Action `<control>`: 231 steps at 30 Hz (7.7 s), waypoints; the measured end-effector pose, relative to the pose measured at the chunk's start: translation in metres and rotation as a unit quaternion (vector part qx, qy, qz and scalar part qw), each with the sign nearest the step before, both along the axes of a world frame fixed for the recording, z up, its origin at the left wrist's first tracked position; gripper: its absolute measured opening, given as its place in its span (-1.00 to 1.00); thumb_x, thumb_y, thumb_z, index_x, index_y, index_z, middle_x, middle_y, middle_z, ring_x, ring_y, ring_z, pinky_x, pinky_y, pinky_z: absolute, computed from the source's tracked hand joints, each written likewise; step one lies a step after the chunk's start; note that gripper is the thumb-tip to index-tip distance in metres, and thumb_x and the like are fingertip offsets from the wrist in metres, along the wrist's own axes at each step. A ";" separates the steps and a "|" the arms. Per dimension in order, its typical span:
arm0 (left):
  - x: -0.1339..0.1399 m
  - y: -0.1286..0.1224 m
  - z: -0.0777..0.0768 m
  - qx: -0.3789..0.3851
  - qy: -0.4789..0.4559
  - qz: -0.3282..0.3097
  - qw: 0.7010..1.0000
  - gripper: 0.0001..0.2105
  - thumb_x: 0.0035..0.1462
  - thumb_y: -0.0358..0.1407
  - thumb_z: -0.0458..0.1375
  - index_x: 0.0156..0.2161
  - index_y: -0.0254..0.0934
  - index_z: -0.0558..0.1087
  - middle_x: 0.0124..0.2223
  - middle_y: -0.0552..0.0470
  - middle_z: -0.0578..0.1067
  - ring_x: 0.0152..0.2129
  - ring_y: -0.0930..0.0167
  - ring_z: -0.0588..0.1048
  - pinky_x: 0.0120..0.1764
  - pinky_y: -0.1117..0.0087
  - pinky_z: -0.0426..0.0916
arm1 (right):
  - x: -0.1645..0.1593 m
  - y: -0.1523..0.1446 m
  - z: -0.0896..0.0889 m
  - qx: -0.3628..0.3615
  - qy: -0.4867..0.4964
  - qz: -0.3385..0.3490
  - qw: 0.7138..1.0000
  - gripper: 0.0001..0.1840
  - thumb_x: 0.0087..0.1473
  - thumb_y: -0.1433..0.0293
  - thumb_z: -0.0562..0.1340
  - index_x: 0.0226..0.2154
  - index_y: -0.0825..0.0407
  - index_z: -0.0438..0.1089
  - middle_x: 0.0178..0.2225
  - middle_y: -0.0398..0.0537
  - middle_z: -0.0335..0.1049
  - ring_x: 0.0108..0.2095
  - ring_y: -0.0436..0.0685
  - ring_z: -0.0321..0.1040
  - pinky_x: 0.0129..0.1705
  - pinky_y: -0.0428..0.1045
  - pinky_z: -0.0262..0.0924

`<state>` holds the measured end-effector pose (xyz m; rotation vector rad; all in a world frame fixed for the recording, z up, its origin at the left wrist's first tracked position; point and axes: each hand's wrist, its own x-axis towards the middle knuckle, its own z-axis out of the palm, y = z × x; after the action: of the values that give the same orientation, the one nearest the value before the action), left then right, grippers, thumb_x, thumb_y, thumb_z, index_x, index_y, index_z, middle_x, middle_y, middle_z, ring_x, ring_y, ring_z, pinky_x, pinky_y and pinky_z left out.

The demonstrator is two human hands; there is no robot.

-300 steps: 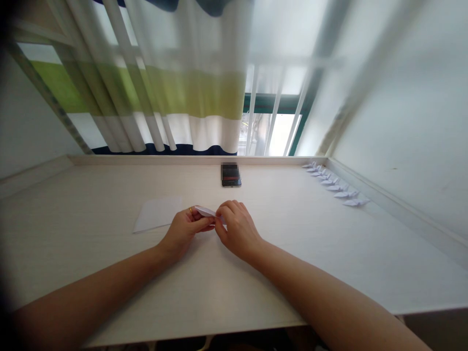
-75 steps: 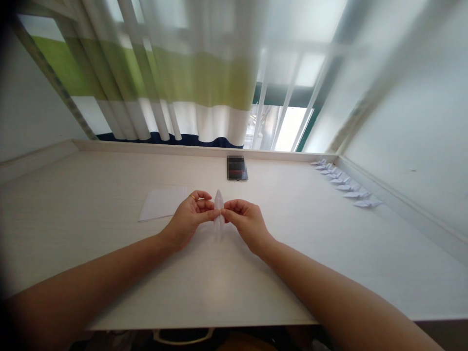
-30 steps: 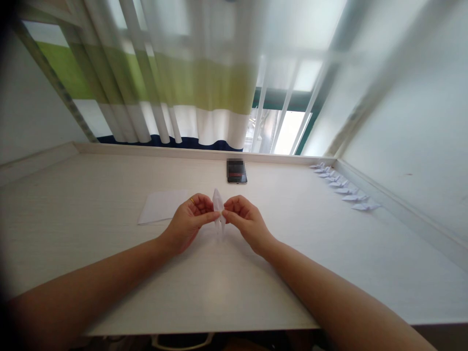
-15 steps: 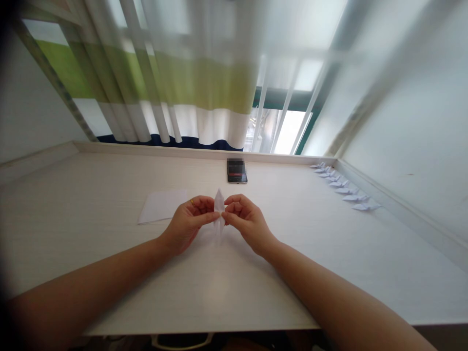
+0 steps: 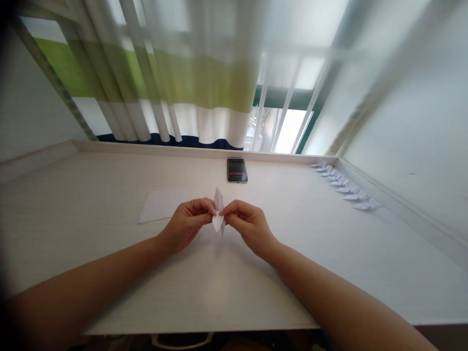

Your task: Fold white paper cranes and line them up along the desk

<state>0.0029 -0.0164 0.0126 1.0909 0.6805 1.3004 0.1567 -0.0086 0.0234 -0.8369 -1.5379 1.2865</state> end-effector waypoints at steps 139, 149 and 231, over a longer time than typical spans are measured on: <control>0.003 -0.008 0.003 -0.036 0.075 0.056 0.995 -0.60 -0.25 -0.36 0.29 -0.25 -0.27 0.26 -0.50 0.16 0.45 -0.52 0.49 0.46 -0.37 0.45 0.31 | 0.000 0.007 -0.012 0.053 -0.066 -0.026 0.996 -0.78 -0.18 0.34 0.29 -0.51 0.04 0.22 -0.51 -0.18 0.24 -0.46 -0.02 0.22 -0.40 -0.06 0.15; 0.003 -0.008 0.004 -0.038 0.143 0.090 0.985 -0.83 -0.20 -0.29 0.23 -0.45 -0.35 0.43 -0.52 0.12 0.41 -0.56 0.53 0.35 -0.42 0.47 0.26 | -0.002 0.003 -0.006 -0.012 -0.170 -0.015 0.985 -0.78 -0.13 0.27 0.22 -0.58 0.10 0.35 -0.61 -0.10 0.36 -0.54 0.01 0.32 -0.43 -0.07 0.19; 0.002 -0.004 -0.003 0.002 0.057 0.014 0.998 -0.82 -0.18 -0.37 0.25 -0.37 -0.34 0.43 -0.45 0.06 0.45 -0.47 0.48 0.41 -0.29 0.39 0.30 | 0.004 -0.006 -0.001 0.349 -0.239 -0.085 0.902 -0.91 0.01 0.47 0.07 -0.46 0.04 0.26 -0.48 -0.09 0.29 -0.47 -0.02 0.25 -0.46 -0.10 0.17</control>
<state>0.0051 -0.0205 0.0099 1.1686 0.7796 1.2707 0.1609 -0.0151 0.0228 -0.8041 -2.0684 0.3311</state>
